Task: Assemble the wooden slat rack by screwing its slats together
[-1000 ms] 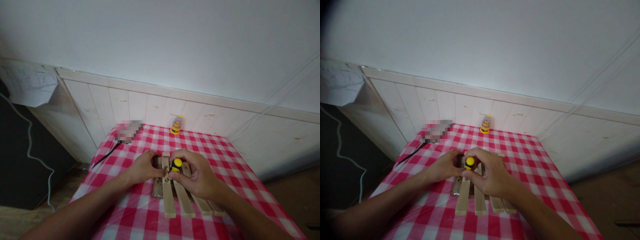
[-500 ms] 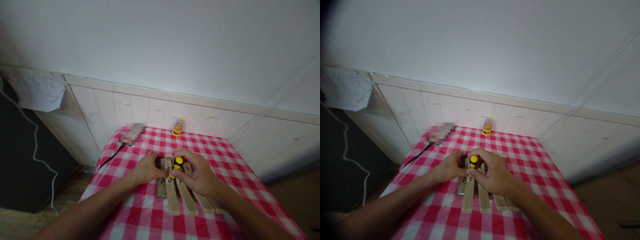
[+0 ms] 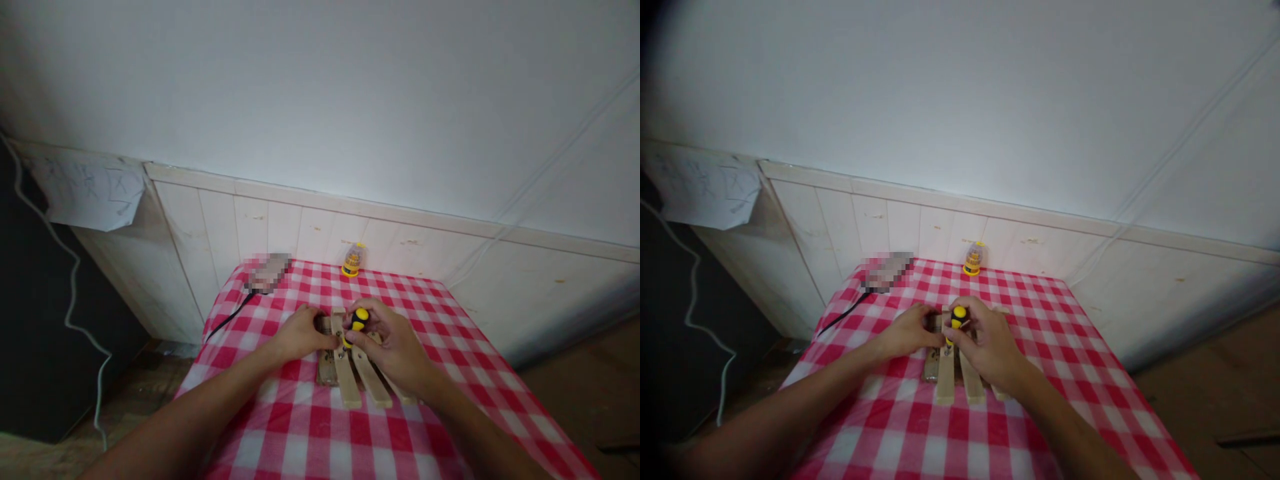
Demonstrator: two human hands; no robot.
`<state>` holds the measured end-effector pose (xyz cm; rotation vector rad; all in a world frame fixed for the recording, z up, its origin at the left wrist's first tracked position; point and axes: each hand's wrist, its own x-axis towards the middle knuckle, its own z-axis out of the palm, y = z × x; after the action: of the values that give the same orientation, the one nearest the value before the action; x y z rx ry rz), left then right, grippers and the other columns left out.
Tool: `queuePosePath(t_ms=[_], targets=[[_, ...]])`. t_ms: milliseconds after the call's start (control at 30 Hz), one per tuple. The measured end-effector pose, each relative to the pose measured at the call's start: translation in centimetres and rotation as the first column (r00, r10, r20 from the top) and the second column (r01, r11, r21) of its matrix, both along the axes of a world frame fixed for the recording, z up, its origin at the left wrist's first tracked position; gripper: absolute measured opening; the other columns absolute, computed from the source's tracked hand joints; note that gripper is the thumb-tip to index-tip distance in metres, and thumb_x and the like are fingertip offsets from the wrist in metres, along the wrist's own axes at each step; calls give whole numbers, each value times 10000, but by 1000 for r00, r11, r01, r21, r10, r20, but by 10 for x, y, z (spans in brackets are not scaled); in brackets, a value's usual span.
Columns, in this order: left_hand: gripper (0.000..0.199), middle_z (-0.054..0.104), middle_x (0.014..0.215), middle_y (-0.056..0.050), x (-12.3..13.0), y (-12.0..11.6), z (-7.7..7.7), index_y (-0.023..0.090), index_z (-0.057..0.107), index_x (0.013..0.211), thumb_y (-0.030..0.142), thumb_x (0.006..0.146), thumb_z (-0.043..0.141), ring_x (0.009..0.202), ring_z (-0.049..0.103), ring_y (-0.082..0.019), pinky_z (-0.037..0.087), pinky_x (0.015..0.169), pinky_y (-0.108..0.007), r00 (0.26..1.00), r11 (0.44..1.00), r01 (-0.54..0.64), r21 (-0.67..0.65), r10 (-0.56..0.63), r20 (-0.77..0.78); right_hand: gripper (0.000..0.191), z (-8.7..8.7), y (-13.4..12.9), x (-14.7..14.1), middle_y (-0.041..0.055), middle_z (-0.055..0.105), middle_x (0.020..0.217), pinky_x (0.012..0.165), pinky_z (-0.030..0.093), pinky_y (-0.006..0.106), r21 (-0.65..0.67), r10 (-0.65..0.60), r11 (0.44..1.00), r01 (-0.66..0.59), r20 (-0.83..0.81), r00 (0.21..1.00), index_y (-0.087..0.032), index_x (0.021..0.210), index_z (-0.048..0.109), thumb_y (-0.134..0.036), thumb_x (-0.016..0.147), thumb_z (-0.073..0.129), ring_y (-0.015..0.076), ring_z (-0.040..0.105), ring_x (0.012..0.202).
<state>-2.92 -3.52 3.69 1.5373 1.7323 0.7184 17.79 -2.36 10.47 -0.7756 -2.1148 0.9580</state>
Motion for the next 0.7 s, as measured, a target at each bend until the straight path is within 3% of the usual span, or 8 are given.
queuePosePath(t_ms=[433,700], targets=[[618,688,953,-69,0,-1,5,143,735,1003,637,641,813,827,646,-242,370,597,-289,998,999,37,8,-37,-56,197,0,-2,11,25,764,933,774,607,333,85,6,996,-8,27,1000,-269,1009,649,-294,865,781,214,749,852],[610,697,918,-58,-1,0,1,143,735,997,626,633,817,812,650,-244,396,617,-297,999,999,42,5,-42,-14,249,1,0,10,34,748,908,743,612,352,20,-13,1000,12,28,1000,-266,992,628,-352,846,811,228,745,826]])
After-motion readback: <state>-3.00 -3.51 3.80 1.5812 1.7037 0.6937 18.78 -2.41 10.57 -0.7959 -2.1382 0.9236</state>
